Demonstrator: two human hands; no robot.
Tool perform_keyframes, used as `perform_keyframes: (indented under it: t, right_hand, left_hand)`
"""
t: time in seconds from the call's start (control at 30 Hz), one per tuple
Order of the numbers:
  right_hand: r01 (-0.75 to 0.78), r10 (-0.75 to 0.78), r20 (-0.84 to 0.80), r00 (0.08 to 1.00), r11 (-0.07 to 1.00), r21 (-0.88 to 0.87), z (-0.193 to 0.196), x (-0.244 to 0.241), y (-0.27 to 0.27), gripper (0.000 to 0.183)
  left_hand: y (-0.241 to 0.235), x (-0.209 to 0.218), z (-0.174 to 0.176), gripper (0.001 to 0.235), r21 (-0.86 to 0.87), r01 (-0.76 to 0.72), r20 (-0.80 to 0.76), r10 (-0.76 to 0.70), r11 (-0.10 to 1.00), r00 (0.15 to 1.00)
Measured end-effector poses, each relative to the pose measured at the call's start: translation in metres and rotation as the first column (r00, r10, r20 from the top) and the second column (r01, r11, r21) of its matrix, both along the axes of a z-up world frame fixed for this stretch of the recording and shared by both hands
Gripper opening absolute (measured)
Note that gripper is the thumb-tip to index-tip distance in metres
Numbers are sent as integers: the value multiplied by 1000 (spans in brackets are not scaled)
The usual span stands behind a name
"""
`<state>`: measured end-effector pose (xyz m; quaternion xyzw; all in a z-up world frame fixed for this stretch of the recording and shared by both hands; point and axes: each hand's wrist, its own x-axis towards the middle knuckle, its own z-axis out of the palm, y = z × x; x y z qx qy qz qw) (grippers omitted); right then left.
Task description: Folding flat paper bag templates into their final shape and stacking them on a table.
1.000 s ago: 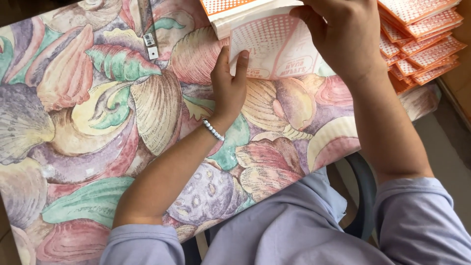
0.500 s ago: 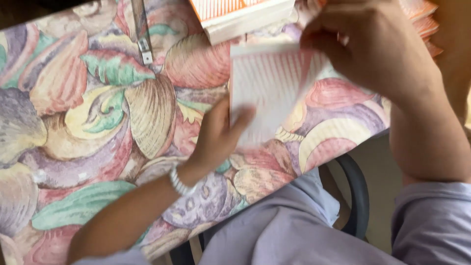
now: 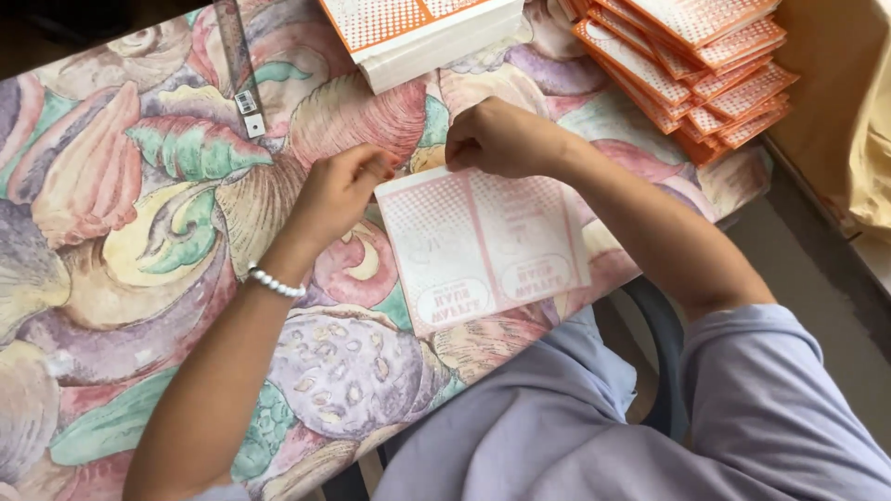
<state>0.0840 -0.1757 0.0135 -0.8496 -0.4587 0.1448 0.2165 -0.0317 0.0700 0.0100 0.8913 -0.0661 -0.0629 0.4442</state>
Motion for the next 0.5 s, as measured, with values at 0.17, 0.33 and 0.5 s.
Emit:
perform_keyframes:
  t: [0.17, 0.33, 0.5]
  right_hand:
    - [-18, 14, 41, 999, 994, 105, -24, 1, -6, 8]
    - [-25, 15, 89, 996, 993, 116, -31, -1, -10, 8]
    - [-49, 27, 147, 989, 988, 148, -38, -4, -11, 8]
  left_hand:
    - [-4, 15, -29, 20, 200, 59, 278, -115, 978, 954]
    - [-2, 22, -41, 14, 341, -9, 418, -143, 940, 897]
    - [-3, 26, -31, 15, 324, 56, 328, -168, 944, 930]
